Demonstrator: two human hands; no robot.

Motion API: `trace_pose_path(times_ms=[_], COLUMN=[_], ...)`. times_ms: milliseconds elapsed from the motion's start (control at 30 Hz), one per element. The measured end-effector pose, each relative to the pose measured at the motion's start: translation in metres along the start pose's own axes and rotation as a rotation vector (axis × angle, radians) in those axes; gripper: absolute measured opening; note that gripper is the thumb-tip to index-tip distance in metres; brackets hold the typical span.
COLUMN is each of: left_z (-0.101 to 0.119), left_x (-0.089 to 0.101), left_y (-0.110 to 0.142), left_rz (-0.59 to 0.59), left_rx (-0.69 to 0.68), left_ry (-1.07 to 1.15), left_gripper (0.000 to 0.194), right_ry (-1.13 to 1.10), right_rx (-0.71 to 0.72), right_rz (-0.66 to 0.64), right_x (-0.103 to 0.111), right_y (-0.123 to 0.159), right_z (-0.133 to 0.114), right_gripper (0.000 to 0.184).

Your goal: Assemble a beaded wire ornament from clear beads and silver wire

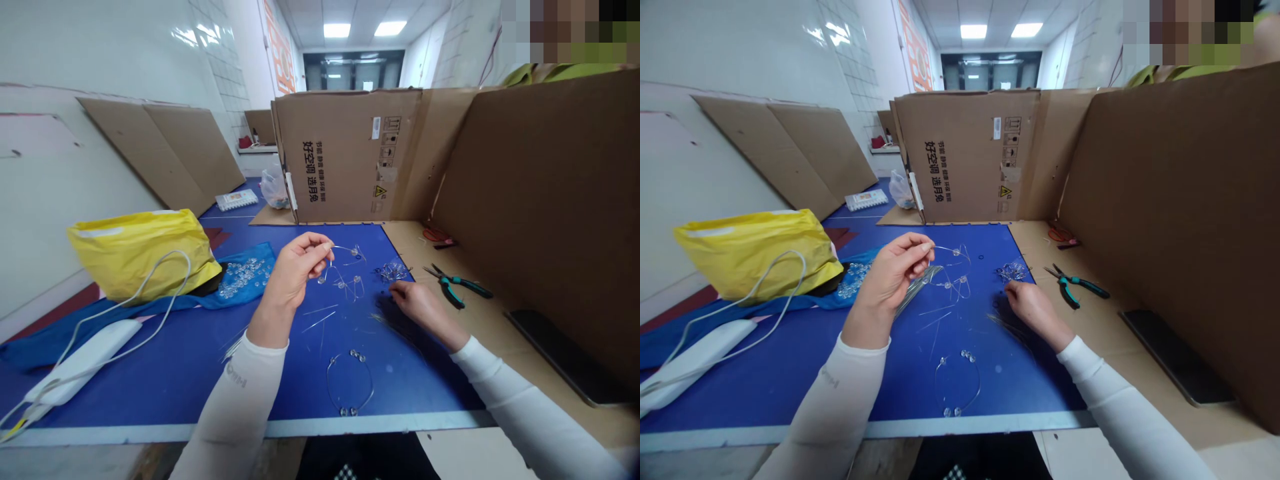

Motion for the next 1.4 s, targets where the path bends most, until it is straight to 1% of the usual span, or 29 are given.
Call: trace_pose_path(times_ms=[67,133,233,333,433,500,600,667,800,867,1000,1100,1167,1267,1400], left_z=[-0.002,-0.004,-0.007,-0.009,-0.011,-0.012,-0.011,-0.008,-0.007,-0.011,-0.022,-0.028,-0.029,-0.027,-0.026], left_x=[0.001,0.001,-0.002,-0.007,-0.011,-0.014,-0.012,-0.011,-0.017,-0.024,-0.033,-0.036,-0.038,-0.041,-0.042], left_y=[-0.001,-0.002,-0.002,0.0,0.002,0.002,0.003,0.003,0.005,0.006,0.005,0.005,0.005,0.009,0.012], left_rz=[0.007,0.013,-0.004,-0.026,-0.033,-0.055,-0.047,-0.04,-0.079,-0.115,-0.141,-0.153,-0.168,-0.193,-0.204], left_rx=[0.002,0.007,0.024,0.039,0.052,0.058,0.057,0.04,-0.013,-0.027,-0.031,-0.01,0.014,0.034,0.055], left_ry=[-0.024,-0.054,-0.097,-0.145,-0.186,-0.195,-0.217,-0.247,-0.33,-0.371,-0.431,-0.416,-0.395,-0.367,-0.34], left_gripper=[0.023,0.024,0.025,0.025,0.027,0.028,0.028,0.026,0.018,0.016,0.015,0.017,0.016,0.015,0.02], right_ry=[-0.164,-0.335,-0.559,-0.718,-0.793,-0.81,-0.805,-0.811,-0.874,-0.935,-1.091,-1.143,-1.177,-1.219,-1.234], right_rx=[-0.038,-0.053,-0.049,-0.027,-0.003,0.005,-0.006,-0.023,-0.036,-0.027,-0.014,-0.003,-0.009,-0.033,-0.037], right_rz=[0.069,0.125,0.199,0.252,0.298,0.343,0.432,0.463,0.452,0.433,0.401,0.426,0.411,0.373,0.378], right_x=[0.009,0.018,0.03,0.041,0.05,0.055,0.062,0.064,0.063,0.061,0.056,0.056,0.053,0.047,0.046], right_y=[-0.005,-0.011,-0.021,-0.028,-0.031,-0.032,-0.033,-0.033,-0.034,-0.034,-0.033,-0.033,-0.033,-0.033,-0.033], right_z=[-0.002,-0.01,-0.03,-0.054,-0.074,-0.08,-0.079,-0.076,-0.077,-0.082,-0.092,-0.095,-0.097,-0.099,-0.1], right_gripper=[0.023,0.025,0.032,0.034,0.03,0.025,0.019,0.018,0.022,0.023,0.023,0.023,0.024,0.026,0.027])
Point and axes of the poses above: each hand's wrist, its own y-axis away from the middle knuckle, its own x-axis out of the back of the hand, z = x × y, the point moved 8 cm from there along -y, towards the middle knuckle, and after that the axes turned 13 degrees about x, right-handed, at the moved point
